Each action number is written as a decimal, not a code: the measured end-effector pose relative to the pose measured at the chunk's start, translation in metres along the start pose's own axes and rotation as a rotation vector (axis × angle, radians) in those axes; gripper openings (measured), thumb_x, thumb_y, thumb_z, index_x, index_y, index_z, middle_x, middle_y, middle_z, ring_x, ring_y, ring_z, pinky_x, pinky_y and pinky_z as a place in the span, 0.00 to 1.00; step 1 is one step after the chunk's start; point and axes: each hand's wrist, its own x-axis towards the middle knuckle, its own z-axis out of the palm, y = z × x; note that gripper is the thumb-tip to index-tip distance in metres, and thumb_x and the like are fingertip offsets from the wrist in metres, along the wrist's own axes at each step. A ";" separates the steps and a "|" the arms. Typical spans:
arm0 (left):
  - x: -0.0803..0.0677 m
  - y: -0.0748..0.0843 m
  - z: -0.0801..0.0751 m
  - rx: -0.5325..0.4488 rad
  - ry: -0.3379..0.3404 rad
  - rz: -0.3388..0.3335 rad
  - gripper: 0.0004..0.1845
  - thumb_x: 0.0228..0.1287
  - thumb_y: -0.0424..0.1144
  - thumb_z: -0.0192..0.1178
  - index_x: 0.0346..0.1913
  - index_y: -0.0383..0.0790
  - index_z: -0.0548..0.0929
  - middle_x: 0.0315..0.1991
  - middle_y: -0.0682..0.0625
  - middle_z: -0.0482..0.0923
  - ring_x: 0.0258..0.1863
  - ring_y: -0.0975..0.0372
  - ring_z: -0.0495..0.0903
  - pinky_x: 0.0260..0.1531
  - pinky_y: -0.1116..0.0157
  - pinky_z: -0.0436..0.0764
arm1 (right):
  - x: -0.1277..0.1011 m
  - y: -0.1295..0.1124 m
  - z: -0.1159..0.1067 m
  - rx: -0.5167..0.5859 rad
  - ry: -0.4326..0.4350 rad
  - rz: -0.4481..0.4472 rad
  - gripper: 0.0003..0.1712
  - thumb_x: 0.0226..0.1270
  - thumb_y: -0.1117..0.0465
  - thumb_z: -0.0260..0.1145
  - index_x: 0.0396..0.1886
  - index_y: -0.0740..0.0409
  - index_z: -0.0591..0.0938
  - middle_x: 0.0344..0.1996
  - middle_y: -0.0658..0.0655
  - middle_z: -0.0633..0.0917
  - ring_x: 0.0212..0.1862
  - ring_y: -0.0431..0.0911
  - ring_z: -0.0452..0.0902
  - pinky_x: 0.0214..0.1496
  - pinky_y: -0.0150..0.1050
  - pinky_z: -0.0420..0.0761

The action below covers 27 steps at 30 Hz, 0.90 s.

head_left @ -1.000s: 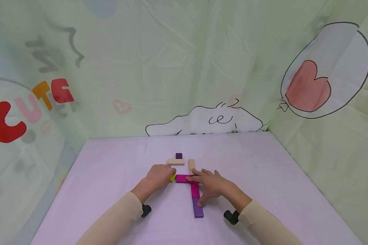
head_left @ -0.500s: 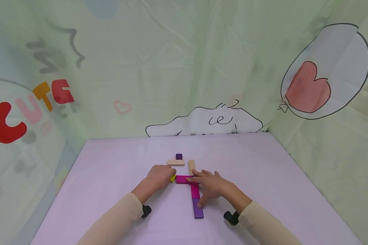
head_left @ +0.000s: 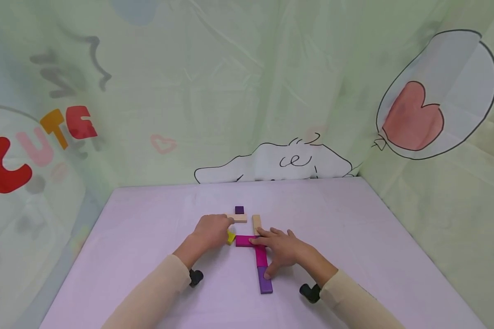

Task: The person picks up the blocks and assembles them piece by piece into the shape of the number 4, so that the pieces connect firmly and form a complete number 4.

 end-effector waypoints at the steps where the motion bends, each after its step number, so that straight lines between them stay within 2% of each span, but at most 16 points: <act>1: 0.003 -0.002 -0.002 -0.009 0.022 -0.012 0.17 0.67 0.37 0.66 0.58 0.46 0.87 0.47 0.50 0.88 0.37 0.60 0.82 0.40 0.63 0.85 | 0.000 0.000 0.000 -0.003 0.001 0.002 0.55 0.44 0.42 0.86 0.75 0.34 0.73 0.82 0.50 0.61 0.82 0.64 0.52 0.75 0.78 0.51; 4: 0.011 -0.007 -0.006 -0.019 0.082 -0.043 0.14 0.69 0.36 0.65 0.55 0.44 0.88 0.43 0.50 0.88 0.36 0.59 0.83 0.39 0.63 0.86 | -0.001 -0.001 -0.001 -0.003 0.002 0.003 0.54 0.44 0.42 0.86 0.75 0.34 0.73 0.82 0.51 0.61 0.82 0.64 0.52 0.74 0.78 0.51; 7: 0.019 -0.012 -0.005 -0.031 0.096 -0.062 0.14 0.69 0.36 0.65 0.55 0.44 0.88 0.42 0.49 0.88 0.37 0.59 0.84 0.42 0.62 0.87 | -0.002 -0.002 -0.002 0.000 0.001 0.000 0.54 0.45 0.42 0.86 0.75 0.34 0.73 0.82 0.51 0.61 0.82 0.65 0.52 0.74 0.78 0.51; 11: 0.026 -0.014 -0.005 -0.066 0.073 -0.060 0.17 0.70 0.37 0.66 0.59 0.42 0.86 0.46 0.47 0.87 0.42 0.56 0.84 0.47 0.59 0.87 | -0.003 -0.002 -0.002 0.005 -0.003 0.003 0.54 0.45 0.42 0.85 0.75 0.34 0.73 0.82 0.51 0.61 0.82 0.64 0.51 0.75 0.78 0.51; 17: 0.034 -0.012 -0.003 -0.068 0.024 -0.083 0.17 0.71 0.38 0.65 0.60 0.42 0.86 0.49 0.46 0.86 0.46 0.56 0.84 0.52 0.58 0.86 | -0.004 -0.003 -0.002 0.010 -0.004 0.011 0.54 0.45 0.43 0.86 0.75 0.34 0.73 0.82 0.51 0.61 0.82 0.64 0.51 0.75 0.78 0.50; 27: 0.044 -0.008 0.005 -0.055 -0.017 -0.088 0.11 0.71 0.39 0.66 0.52 0.42 0.88 0.39 0.50 0.85 0.37 0.59 0.79 0.49 0.61 0.85 | -0.001 -0.002 0.000 -0.001 0.002 0.007 0.54 0.44 0.42 0.86 0.75 0.34 0.73 0.82 0.50 0.61 0.82 0.64 0.52 0.74 0.78 0.52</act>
